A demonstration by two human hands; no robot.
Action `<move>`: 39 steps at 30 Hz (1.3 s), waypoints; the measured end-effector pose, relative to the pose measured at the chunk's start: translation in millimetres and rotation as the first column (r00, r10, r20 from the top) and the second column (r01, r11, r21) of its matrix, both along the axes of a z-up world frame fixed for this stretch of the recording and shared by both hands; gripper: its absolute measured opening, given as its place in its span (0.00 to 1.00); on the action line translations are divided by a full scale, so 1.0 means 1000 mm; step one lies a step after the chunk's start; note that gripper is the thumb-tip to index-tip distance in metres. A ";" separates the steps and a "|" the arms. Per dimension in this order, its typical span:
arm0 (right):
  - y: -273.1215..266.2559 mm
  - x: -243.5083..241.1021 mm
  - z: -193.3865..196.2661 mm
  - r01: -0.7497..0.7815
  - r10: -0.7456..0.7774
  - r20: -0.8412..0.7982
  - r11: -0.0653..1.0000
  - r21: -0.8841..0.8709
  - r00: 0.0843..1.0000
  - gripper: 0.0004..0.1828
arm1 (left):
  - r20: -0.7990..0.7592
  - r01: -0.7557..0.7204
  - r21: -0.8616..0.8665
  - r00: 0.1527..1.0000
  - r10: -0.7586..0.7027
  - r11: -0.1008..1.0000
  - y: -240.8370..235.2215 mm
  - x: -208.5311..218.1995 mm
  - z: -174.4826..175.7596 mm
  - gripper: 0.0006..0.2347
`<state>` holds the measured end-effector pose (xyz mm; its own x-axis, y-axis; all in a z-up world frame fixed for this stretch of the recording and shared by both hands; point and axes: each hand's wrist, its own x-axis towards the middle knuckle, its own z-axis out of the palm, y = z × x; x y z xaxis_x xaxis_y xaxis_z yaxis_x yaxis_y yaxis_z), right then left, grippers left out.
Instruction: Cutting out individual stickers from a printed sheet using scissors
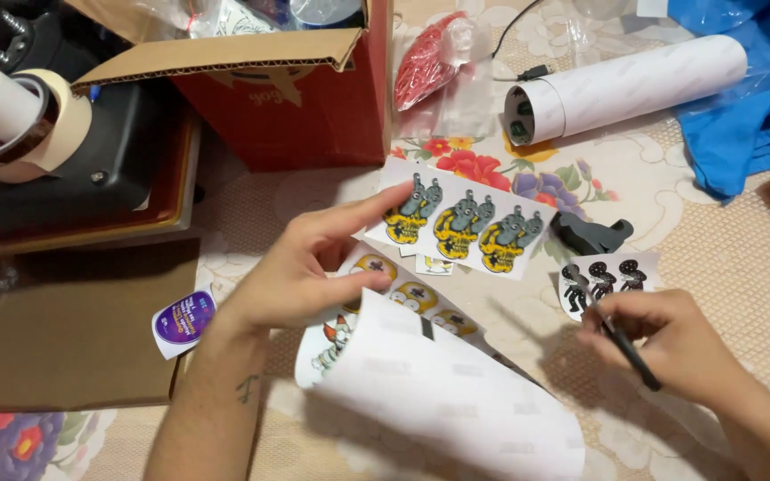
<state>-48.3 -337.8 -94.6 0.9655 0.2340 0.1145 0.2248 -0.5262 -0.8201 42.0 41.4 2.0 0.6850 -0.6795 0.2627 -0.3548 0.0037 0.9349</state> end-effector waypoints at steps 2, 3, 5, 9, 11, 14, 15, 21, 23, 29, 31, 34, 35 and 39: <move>-0.006 0.000 -0.004 0.126 -0.115 -0.104 0.987 0.099 0.988 0.03 | -0.101 0.019 -0.006 0.995 -0.020 1.000 0.000 0.009 -0.008 0.33; -0.004 -0.001 -0.002 0.225 -0.206 -0.135 0.964 0.144 0.969 0.04 | -0.130 0.056 -0.004 0.990 -0.056 0.998 -0.003 0.012 -0.014 0.33; -0.001 -0.002 0.001 0.322 -0.294 -0.162 0.929 0.183 0.942 0.06 | -0.152 0.093 -0.007 0.984 -0.093 0.996 -0.008 0.017 -0.023 0.33; 0.011 -0.008 -0.007 0.351 -0.337 -0.100 0.881 0.316 0.936 0.07 | 0.024 0.106 0.032 0.994 -0.107 0.994 -0.007 0.018 -0.027 0.18; 0.016 -0.010 -0.012 0.372 -0.364 -0.093 0.854 0.363 0.927 0.08 | -0.024 0.137 -0.008 0.990 -0.137 0.991 -0.005 0.016 -0.025 0.17; 0.019 -0.007 -0.014 0.231 -0.256 0.025 0.907 0.353 0.966 0.15 | -0.031 0.123 0.033 0.992 -0.122 0.992 -0.004 0.015 -0.020 0.15; 0.021 -0.007 -0.012 0.227 -0.265 0.078 0.919 0.323 0.961 0.15 | 0.017 0.151 0.047 0.988 -0.152 0.987 -0.003 0.016 -0.018 0.12; 0.009 -0.001 -0.015 0.288 -0.365 0.196 0.897 0.335 0.910 0.15 | 0.006 0.230 0.199 0.972 -0.236 0.953 0.007 0.029 -0.029 0.09; 0.006 0.001 -0.009 0.321 -0.404 0.203 0.882 0.345 0.892 0.17 | 0.014 0.180 0.261 0.982 -0.190 0.948 0.012 0.035 -0.033 0.09; 0.036 0.017 0.020 0.476 -0.383 -0.353 0.850 0.227 0.853 0.08 | -0.019 0.277 0.479 0.952 -0.305 0.833 0.034 0.038 -0.017 0.13; 0.063 0.023 0.018 0.339 -0.309 -0.179 0.923 0.179 0.934 0.14 | 0.006 0.056 0.541 0.997 -0.071 0.839 0.041 0.033 -0.008 0.11; 0.084 0.058 0.033 0.257 -0.248 -0.173 0.966 0.030 0.953 0.14 | 0.126 -0.119 0.589 0.991 0.054 0.799 0.059 0.035 0.009 0.09; 0.083 0.073 0.022 0.258 -0.249 -0.172 0.966 0.031 0.953 0.14 | 0.127 -0.119 0.589 0.990 0.054 0.800 0.063 0.033 0.011 0.09; 0.090 0.114 -0.011 0.228 -0.259 -0.216 0.960 -0.161 0.941 0.17 | 0.291 -0.467 0.674 0.880 0.376 0.573 0.082 0.036 0.013 0.10</move>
